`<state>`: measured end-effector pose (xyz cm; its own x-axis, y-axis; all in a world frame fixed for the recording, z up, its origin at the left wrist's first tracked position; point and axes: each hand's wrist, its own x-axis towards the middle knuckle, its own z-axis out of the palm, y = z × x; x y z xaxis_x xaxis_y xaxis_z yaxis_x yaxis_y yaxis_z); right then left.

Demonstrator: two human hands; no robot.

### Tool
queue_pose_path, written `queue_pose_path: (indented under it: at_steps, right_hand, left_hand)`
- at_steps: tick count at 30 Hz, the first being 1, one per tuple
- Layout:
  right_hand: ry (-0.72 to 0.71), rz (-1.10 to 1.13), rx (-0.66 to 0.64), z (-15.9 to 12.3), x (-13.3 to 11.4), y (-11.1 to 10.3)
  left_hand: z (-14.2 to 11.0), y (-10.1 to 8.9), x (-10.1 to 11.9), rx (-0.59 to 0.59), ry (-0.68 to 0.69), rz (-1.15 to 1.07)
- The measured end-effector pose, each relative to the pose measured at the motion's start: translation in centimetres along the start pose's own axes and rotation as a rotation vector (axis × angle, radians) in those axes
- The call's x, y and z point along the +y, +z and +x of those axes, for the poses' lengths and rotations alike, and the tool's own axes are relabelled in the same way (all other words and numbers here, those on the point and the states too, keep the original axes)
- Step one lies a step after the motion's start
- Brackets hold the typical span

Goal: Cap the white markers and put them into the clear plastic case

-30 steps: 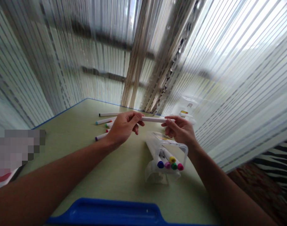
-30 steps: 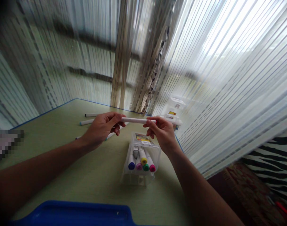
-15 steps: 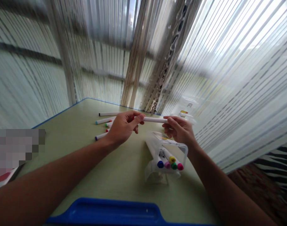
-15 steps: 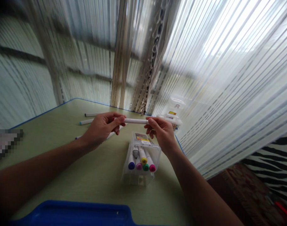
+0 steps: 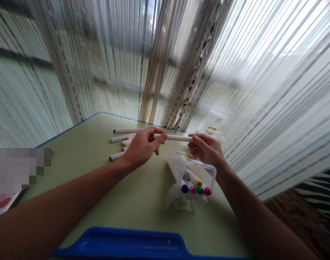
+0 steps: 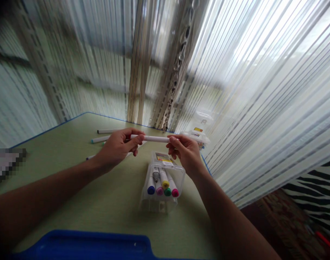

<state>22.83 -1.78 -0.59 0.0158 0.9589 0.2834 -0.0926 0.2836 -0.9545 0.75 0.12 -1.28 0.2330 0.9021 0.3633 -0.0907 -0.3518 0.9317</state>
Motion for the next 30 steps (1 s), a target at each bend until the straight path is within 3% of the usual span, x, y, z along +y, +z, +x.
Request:
queue_pose_path:
  at_steps: [13, 30]
  right_hand:
    - [0.047, 0.119, -0.002, 0.36, -0.32, -0.45]
    - [-0.056, -0.07, 0.027, 0.12, 0.13, 0.02]
  left_hand:
    - [0.36, -0.09, 0.23, 0.049, -0.136, -0.31]
    - [0.09, -0.3, 0.15, 0.012, -0.015, -0.043]
